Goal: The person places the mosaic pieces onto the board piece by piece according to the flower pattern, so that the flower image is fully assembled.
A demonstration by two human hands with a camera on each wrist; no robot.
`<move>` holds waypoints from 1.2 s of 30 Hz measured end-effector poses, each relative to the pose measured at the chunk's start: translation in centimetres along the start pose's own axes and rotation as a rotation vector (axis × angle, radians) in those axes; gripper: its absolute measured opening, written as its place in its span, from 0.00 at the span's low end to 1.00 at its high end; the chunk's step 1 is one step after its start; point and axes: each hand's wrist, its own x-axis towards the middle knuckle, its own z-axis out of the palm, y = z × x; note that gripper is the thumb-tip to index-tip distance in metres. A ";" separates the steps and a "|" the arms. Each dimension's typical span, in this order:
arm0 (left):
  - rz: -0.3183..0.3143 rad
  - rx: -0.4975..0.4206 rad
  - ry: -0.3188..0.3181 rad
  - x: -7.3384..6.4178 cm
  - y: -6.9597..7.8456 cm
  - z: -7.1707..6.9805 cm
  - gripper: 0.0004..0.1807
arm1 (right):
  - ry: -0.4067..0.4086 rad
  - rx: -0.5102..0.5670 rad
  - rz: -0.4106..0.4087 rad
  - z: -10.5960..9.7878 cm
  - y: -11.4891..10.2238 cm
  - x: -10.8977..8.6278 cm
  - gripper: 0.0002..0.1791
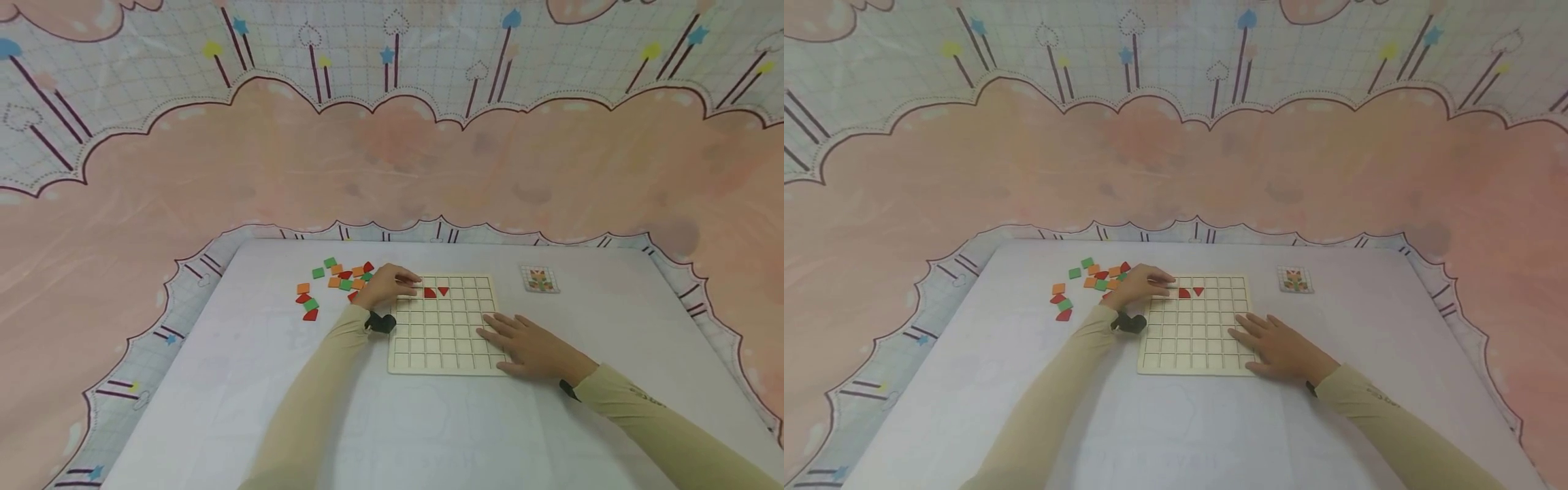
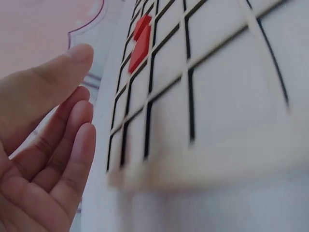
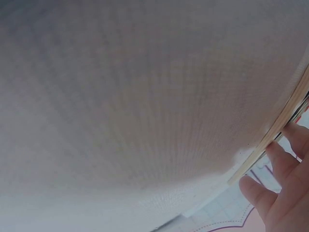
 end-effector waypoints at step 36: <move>-0.212 0.222 0.020 -6.7 -4.8 -7.2 0.14 | 0.013 0.000 -0.003 0.5 0.2 -0.1 0.35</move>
